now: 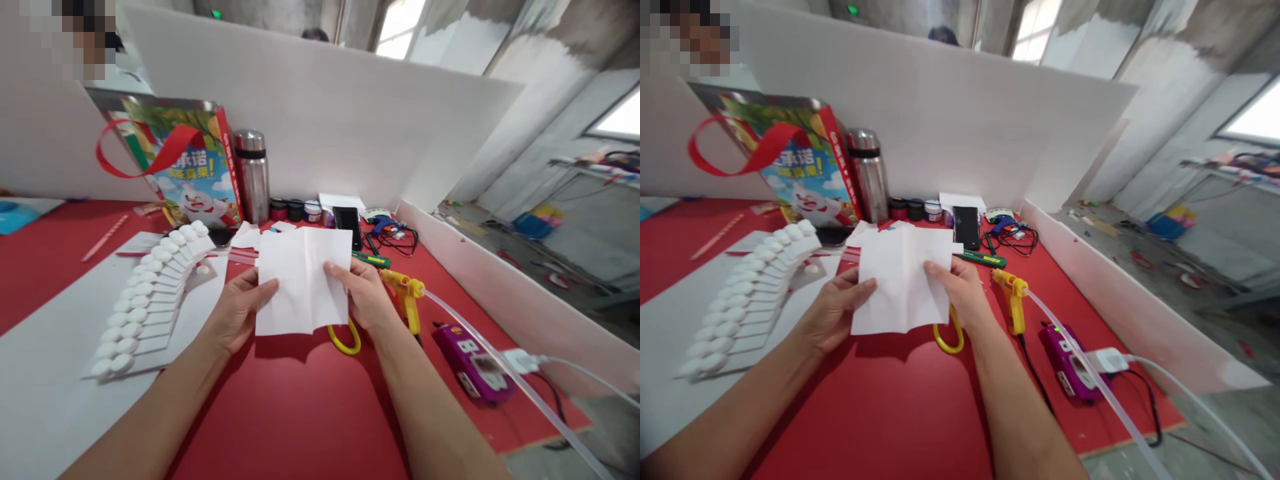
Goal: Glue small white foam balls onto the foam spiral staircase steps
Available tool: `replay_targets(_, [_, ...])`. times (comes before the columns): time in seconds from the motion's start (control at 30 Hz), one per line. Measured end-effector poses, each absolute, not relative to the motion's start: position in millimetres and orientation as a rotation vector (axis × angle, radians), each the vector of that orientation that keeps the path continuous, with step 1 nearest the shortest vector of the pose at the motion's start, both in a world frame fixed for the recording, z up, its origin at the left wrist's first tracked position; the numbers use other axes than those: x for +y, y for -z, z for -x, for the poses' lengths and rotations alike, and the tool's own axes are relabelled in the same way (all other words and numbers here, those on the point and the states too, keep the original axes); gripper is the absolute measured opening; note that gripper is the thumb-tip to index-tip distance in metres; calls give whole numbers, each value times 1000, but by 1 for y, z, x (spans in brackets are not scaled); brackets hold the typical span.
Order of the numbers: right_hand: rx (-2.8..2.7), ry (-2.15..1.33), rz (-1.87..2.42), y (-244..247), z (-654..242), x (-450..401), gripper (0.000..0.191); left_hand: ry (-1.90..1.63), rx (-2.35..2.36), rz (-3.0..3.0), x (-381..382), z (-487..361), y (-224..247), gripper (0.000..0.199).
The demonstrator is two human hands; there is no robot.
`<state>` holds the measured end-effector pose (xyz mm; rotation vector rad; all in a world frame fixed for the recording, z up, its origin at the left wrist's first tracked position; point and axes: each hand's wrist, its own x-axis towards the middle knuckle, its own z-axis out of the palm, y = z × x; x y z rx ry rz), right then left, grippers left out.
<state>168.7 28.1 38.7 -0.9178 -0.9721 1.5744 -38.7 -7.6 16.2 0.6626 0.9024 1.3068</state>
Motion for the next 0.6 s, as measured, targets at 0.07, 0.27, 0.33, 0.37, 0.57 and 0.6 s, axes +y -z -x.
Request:
replay_targets(0.07, [-1060,-1526,959,-41,-178,31,28,-1377,945,-658,-7,42,-16,42])
replay_targets(0.27, [-1316,-1600,940,-42,-189,35,40,-1388,986,-729,-4,47,-16,43])
replay_targets(0.33, [-1329,-1580,928,-40,-191,36,38,-1403,984,-769,-3,48,-15,45])
replay_targets(0.37, [-1332,-1567,920,-39,-192,37,37,-1416,983,-787,-3,49,-15,46])
replay_targets(0.57, [-1308,-1550,876,-39,-198,39,34,-1456,924,-870,-3,52,-12,54])
replay_targets(0.6, [-1296,-1555,875,-40,-198,38,34,-1457,923,-876,-3,52,-12,56])
